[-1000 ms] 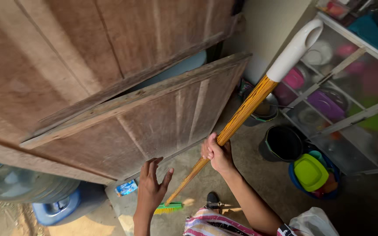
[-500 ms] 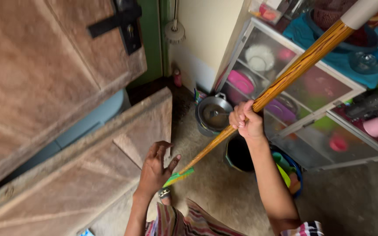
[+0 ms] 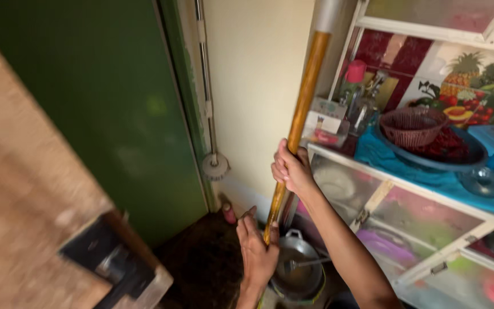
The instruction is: The person handles a white plastic bag, walks through a house to an outdoor area, puts on shoes, and uses a broom to sweep the dirt floor near a wall.
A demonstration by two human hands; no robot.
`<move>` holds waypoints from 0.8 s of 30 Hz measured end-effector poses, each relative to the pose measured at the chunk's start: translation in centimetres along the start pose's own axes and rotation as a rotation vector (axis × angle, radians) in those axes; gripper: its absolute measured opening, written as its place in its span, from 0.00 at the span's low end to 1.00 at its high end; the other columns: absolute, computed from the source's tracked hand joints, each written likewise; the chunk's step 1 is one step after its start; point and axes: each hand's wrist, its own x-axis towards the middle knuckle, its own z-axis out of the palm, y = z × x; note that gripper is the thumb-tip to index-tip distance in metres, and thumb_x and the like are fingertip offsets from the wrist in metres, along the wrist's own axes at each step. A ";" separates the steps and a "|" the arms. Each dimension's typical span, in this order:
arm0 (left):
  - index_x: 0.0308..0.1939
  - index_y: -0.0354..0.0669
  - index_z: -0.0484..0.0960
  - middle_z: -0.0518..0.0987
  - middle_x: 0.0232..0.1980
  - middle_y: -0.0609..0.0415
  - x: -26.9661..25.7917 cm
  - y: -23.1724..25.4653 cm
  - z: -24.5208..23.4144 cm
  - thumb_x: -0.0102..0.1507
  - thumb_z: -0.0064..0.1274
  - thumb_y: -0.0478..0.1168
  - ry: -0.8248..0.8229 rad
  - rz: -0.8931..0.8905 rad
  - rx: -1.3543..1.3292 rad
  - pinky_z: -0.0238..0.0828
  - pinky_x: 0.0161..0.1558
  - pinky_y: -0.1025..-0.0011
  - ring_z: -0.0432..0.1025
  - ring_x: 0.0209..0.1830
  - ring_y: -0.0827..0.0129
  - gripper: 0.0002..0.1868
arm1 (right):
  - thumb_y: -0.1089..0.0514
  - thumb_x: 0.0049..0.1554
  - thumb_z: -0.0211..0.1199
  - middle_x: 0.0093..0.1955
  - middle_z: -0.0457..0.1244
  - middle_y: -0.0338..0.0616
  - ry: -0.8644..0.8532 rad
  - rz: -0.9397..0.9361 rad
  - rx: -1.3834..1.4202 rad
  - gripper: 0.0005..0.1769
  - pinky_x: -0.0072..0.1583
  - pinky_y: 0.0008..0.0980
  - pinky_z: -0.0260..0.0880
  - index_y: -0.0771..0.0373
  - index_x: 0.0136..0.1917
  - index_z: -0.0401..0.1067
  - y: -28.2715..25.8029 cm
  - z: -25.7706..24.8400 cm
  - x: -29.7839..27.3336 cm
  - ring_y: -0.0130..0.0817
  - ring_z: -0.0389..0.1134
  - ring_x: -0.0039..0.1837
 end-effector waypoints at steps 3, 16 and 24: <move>0.64 0.30 0.67 0.69 0.60 0.32 3.9 -2.1 3.7 0.62 0.58 0.41 0.104 -0.015 0.078 0.59 0.62 0.51 0.62 0.61 0.38 0.30 | 0.32 0.66 0.54 0.19 0.46 0.34 0.069 -0.068 -0.113 0.36 0.25 0.30 0.48 0.57 0.28 0.54 -1.8 0.7 9.5 0.27 0.47 0.20; 0.68 0.32 0.60 0.64 0.60 0.37 16.7 -7.1 8.3 0.60 0.57 0.49 0.172 -0.314 0.232 0.61 0.60 0.51 0.62 0.58 0.48 0.39 | 0.16 0.52 0.52 0.22 0.46 0.27 0.389 -0.299 -0.315 0.38 0.24 0.26 0.51 0.49 0.28 0.52 -12.3 0.0 38.7 0.21 0.48 0.22; 0.66 0.30 0.65 0.66 0.59 0.33 16.4 -9.6 7.6 0.56 0.61 0.52 0.424 -0.058 0.429 0.62 0.59 0.47 0.64 0.58 0.42 0.41 | 0.23 0.58 0.53 0.21 0.48 0.25 0.487 -0.332 -0.415 0.35 0.23 0.26 0.49 0.48 0.26 0.54 -12.3 -2.5 43.0 0.20 0.48 0.21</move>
